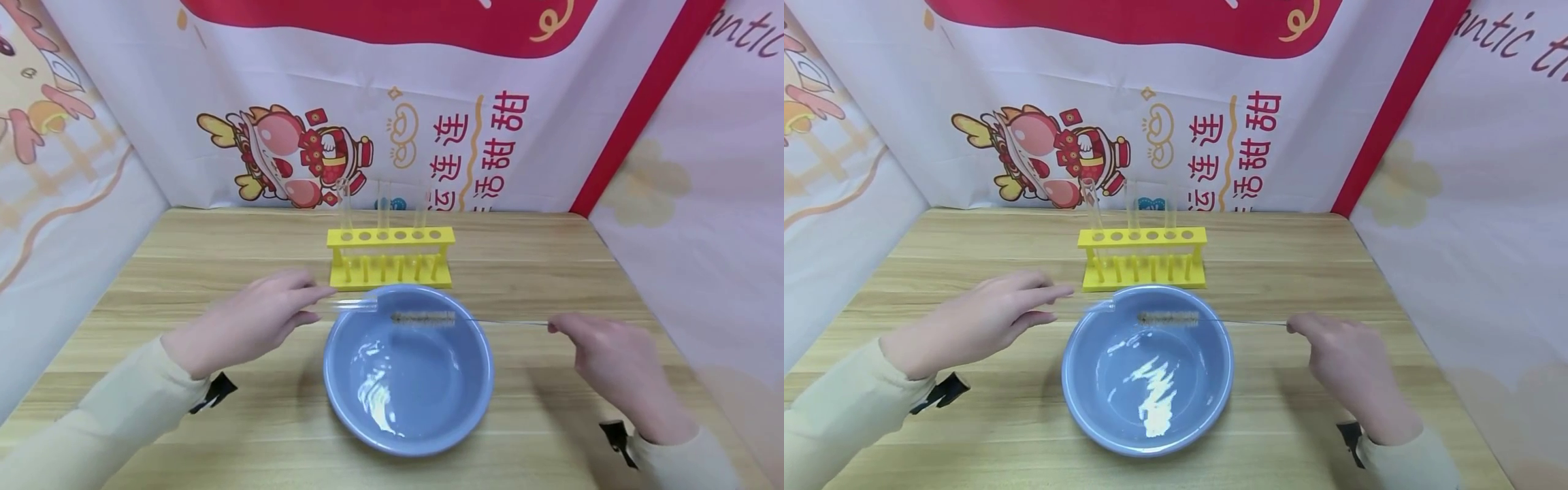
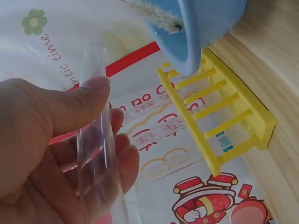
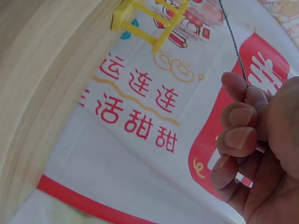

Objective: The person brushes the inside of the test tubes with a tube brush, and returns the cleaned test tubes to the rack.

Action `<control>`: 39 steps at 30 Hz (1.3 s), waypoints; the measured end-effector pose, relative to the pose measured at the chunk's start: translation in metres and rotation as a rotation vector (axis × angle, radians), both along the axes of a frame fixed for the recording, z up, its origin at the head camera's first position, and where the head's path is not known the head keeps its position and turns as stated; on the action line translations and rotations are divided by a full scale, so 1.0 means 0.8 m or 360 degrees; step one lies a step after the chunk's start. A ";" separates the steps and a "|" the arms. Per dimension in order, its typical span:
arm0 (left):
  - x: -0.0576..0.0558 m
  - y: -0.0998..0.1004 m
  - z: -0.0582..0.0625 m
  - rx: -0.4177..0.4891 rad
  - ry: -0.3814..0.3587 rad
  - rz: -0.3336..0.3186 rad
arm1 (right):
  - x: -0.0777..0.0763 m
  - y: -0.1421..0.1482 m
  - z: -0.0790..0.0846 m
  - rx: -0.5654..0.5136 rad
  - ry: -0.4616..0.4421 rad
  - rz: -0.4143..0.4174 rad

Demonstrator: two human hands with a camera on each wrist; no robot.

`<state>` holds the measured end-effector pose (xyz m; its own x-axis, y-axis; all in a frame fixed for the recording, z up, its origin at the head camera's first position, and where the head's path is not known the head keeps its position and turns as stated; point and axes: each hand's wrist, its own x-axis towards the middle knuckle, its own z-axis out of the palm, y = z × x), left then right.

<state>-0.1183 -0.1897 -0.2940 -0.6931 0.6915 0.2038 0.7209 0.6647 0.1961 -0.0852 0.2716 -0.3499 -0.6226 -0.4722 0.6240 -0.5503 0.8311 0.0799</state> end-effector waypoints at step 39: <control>0.040 -0.011 -0.015 0.0095 0.0474 0.0009 | 0.027 -0.028 0.048 -0.0287 0.0424 0.0336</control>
<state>-0.0861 -0.1987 -0.3062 -0.6004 0.6686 0.4387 0.7490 0.6624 0.0153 -0.0632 0.2496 -0.3114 -0.3281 -0.4407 0.8356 -0.6903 0.7156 0.1064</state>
